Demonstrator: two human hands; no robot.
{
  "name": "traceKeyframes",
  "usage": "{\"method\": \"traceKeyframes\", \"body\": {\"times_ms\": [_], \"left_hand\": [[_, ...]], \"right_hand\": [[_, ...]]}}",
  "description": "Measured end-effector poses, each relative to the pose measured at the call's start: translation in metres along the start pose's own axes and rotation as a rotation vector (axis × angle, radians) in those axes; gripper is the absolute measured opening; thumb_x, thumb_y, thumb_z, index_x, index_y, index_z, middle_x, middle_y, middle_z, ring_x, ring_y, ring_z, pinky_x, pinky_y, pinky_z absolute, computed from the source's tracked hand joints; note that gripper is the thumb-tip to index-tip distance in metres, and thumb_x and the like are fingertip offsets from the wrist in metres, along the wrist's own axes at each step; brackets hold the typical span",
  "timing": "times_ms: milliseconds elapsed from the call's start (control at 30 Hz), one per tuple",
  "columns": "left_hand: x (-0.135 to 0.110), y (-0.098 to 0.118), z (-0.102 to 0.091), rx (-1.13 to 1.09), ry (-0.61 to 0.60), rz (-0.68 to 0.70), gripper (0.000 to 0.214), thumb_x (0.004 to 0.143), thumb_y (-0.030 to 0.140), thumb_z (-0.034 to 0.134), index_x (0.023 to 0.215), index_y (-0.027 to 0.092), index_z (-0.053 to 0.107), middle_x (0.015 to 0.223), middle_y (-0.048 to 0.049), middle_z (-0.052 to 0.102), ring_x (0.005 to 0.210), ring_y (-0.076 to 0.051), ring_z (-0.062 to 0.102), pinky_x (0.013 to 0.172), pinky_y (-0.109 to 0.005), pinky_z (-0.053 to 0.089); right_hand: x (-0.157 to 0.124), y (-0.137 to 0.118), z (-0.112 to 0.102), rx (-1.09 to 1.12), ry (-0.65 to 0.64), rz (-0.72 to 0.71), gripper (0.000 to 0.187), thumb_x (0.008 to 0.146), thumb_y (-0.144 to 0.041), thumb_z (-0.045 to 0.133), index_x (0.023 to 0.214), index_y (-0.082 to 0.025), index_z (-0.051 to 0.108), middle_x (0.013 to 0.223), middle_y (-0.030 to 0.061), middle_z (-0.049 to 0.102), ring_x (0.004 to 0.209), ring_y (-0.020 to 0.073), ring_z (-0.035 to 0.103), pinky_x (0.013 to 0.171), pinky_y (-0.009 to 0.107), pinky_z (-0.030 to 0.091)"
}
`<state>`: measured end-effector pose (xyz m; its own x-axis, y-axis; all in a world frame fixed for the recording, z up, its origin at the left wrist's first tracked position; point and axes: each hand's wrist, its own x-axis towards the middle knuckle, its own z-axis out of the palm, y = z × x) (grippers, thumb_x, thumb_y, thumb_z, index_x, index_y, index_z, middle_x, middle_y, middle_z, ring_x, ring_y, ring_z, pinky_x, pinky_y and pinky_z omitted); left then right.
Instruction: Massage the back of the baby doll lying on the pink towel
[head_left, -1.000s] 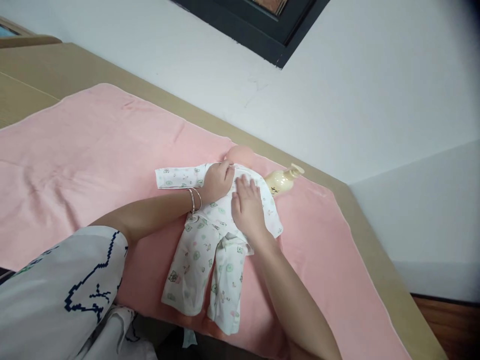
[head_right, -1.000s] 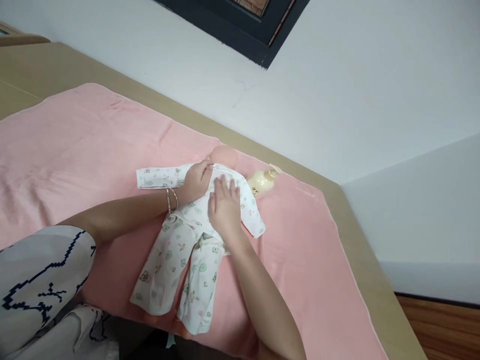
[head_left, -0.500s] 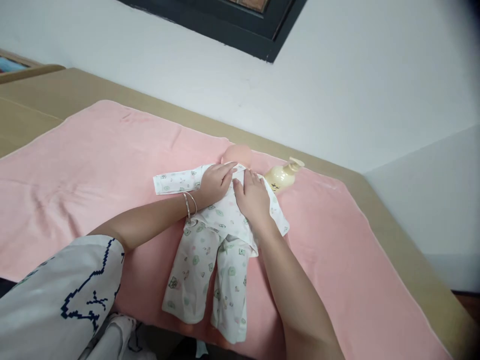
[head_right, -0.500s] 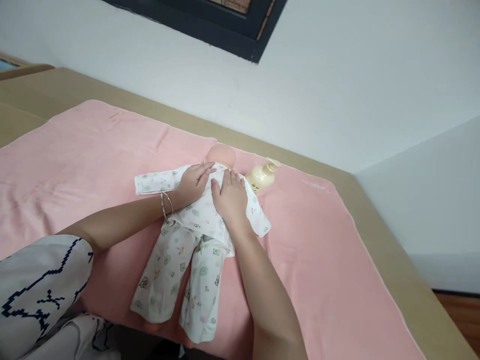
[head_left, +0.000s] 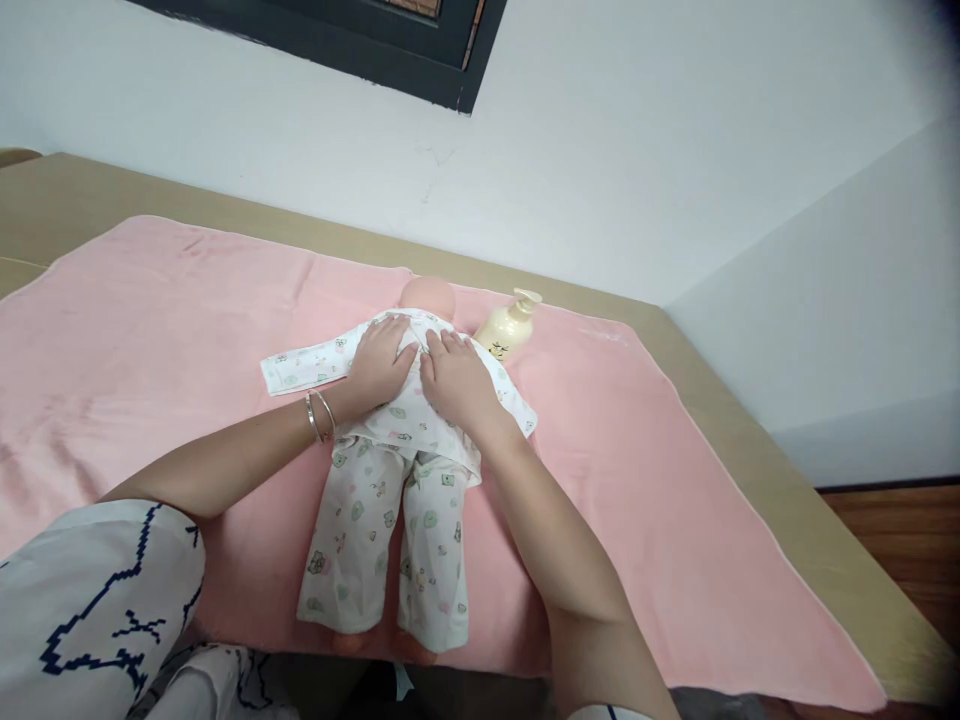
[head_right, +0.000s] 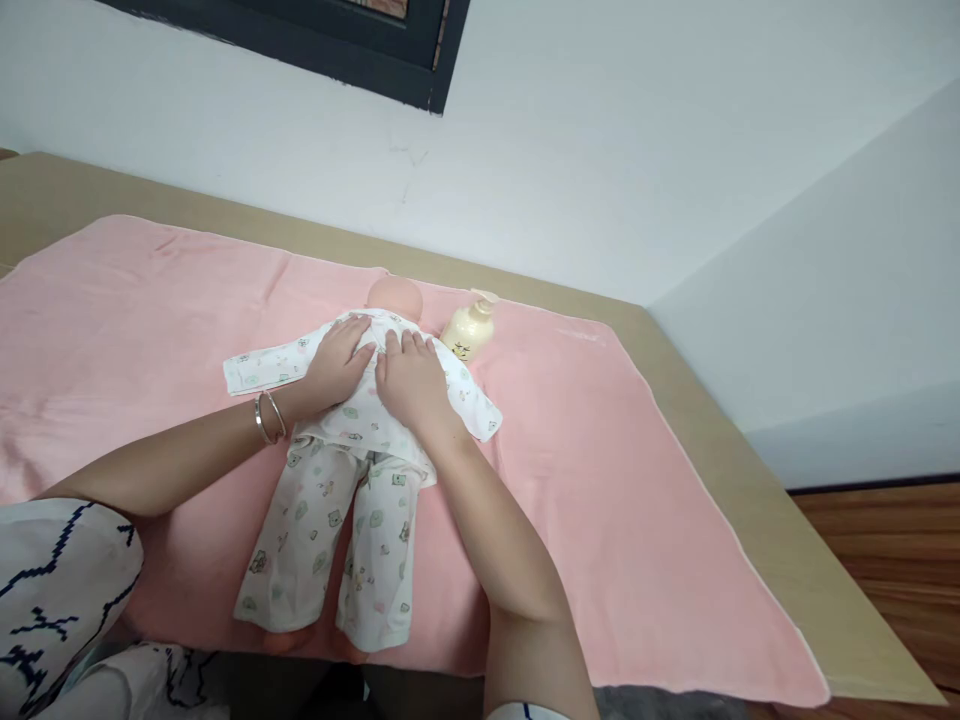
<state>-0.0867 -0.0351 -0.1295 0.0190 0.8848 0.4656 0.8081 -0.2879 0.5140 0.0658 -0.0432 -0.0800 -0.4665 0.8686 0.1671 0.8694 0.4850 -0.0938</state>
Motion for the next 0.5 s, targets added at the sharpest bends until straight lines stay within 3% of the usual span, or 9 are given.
{"method": "traceKeyframes", "body": {"times_ms": [133, 333, 500], "left_hand": [[0.004, 0.01, -0.01, 0.104, -0.088, -0.001, 0.054, 0.099, 0.027, 0.037, 0.145, 0.001, 0.049, 0.151, -0.0211, 0.053, 0.145, -0.032, 0.046, 0.124, -0.051, 0.034], [-0.022, 0.039, -0.022, 0.348, -0.116, 0.138, 0.055, 0.102, 0.025, 0.028, 0.141, -0.005, 0.052, 0.143, -0.0277, 0.058, 0.143, -0.035, 0.048, 0.125, -0.055, 0.026], [-0.018, 0.036, -0.025, 0.353, -0.202, 0.067, 0.058, 0.101, 0.027, 0.032, 0.149, -0.002, 0.044, 0.156, -0.0268, 0.044, 0.151, -0.039, 0.035, 0.126, -0.058, 0.022]], "right_hand": [[-0.002, -0.005, 0.0, 0.013, -0.004, 0.02, 0.053, 0.106, -0.028, 0.029, 0.151, -0.003, 0.043, 0.154, 0.0262, 0.045, 0.147, 0.0363, 0.04, 0.124, 0.051, 0.026], [0.013, 0.014, 0.009, 0.188, -0.012, 0.079, 0.06, 0.105, -0.035, 0.032, 0.158, -0.006, 0.03, 0.165, 0.0194, 0.029, 0.155, 0.034, 0.023, 0.127, 0.053, 0.018], [0.001, -0.002, 0.005, 0.046, 0.02, 0.13, 0.057, 0.104, -0.026, 0.031, 0.155, -0.002, 0.036, 0.157, 0.0239, 0.042, 0.15, 0.0369, 0.035, 0.124, 0.052, 0.026]]}}
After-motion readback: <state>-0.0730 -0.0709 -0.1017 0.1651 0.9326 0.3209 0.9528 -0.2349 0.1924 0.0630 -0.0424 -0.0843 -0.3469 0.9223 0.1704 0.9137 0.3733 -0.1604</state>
